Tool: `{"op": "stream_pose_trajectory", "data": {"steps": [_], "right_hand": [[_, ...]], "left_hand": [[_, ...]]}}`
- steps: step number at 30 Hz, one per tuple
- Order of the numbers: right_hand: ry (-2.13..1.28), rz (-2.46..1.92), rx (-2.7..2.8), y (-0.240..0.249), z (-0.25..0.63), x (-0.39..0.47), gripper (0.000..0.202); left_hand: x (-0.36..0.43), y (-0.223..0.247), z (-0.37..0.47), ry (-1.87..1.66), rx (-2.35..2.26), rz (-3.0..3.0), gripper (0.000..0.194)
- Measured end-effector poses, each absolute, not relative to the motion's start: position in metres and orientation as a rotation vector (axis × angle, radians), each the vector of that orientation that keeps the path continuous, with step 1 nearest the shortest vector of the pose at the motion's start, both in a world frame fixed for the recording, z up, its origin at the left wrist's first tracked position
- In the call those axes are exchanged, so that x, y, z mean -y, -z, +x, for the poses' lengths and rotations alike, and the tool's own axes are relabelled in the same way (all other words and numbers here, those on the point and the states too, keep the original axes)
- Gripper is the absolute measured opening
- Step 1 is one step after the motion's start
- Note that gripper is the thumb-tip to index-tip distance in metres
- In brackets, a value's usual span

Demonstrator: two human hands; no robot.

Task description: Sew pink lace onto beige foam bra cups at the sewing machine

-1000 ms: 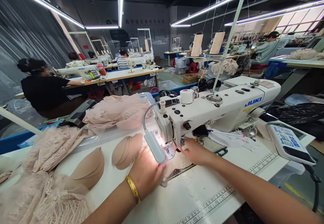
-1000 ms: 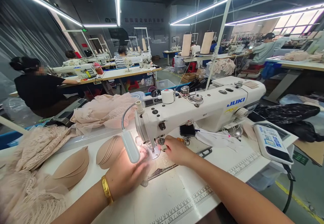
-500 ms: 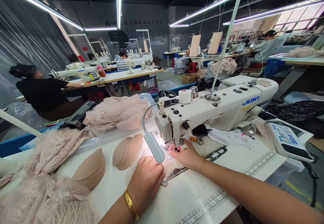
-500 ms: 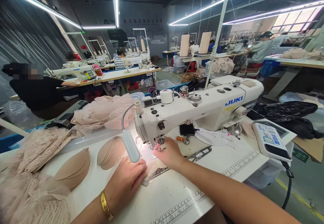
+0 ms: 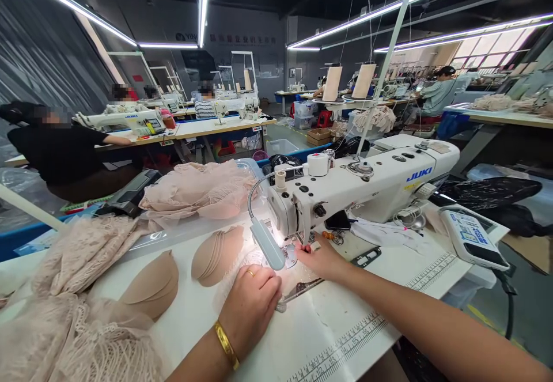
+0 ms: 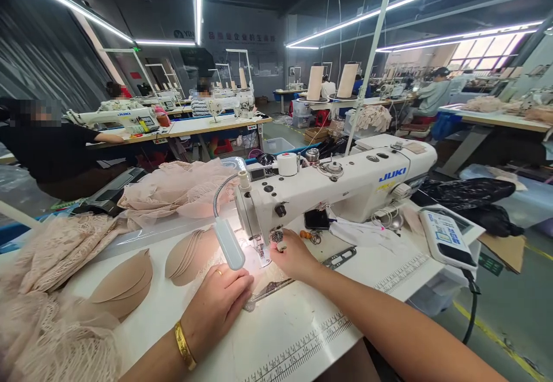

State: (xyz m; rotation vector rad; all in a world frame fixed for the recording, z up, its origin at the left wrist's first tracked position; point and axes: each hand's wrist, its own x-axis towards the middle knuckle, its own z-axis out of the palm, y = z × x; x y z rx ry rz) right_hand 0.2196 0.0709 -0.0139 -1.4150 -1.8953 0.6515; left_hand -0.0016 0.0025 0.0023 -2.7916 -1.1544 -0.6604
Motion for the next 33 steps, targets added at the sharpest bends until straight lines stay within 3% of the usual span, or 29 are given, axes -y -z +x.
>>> {"op": "stream_pose_trajectory", "data": {"steps": [7,16,33], "right_hand": [[-0.597,-1.332,2.179,-0.001,0.256,-0.060,0.023],[-0.327,-0.683,2.661,0.007,0.242,-0.049,0.028],[-0.283,-0.737,2.632,0.018,0.241,-0.047,0.034]], "left_hand": [[-0.003,0.000,0.003,0.569,1.128,-2.676,0.021],[0.001,0.008,0.005,0.631,1.183,-2.546,0.022],[-0.001,0.008,0.009,0.557,1.163,-2.676,0.025]]}}
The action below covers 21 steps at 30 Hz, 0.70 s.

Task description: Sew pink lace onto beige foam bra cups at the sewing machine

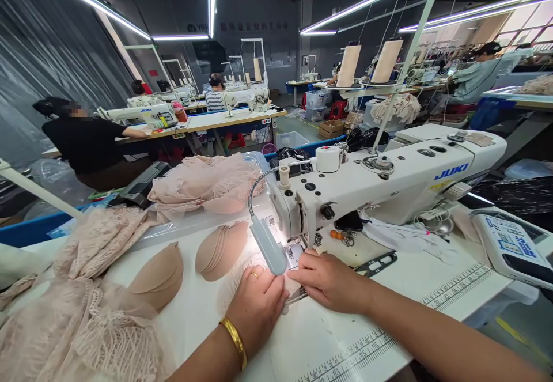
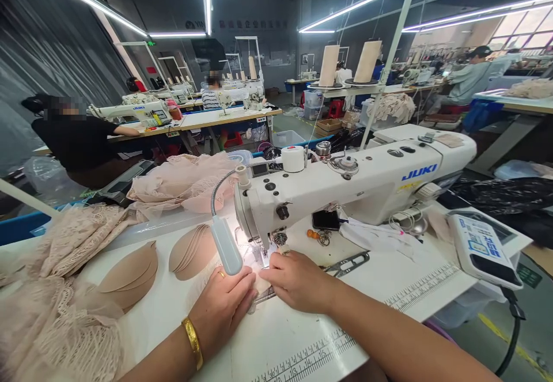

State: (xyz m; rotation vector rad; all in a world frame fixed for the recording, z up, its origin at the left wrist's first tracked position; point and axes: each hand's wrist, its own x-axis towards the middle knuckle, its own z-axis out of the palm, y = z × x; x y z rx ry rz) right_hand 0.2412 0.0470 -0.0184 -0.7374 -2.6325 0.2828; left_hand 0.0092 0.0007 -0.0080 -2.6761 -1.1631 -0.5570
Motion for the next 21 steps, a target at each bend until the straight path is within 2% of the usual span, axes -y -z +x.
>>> {"op": "stream_pose_trajectory", "data": {"steps": [8,13,21], "right_hand": [[-0.194,-0.865,2.629,0.021,0.242,-0.046,0.031],[-0.212,-0.956,2.590,0.021,0.239,-0.048,0.029],[-0.197,-0.958,2.568,0.022,0.239,-0.048,0.030]], "left_hand": [[-0.025,0.008,0.002,0.672,1.021,-2.786,0.022],[-0.047,0.008,-0.002,0.638,0.979,-2.830,0.010],[-0.060,0.012,-0.008,0.587,0.946,-2.855,0.014]]}}
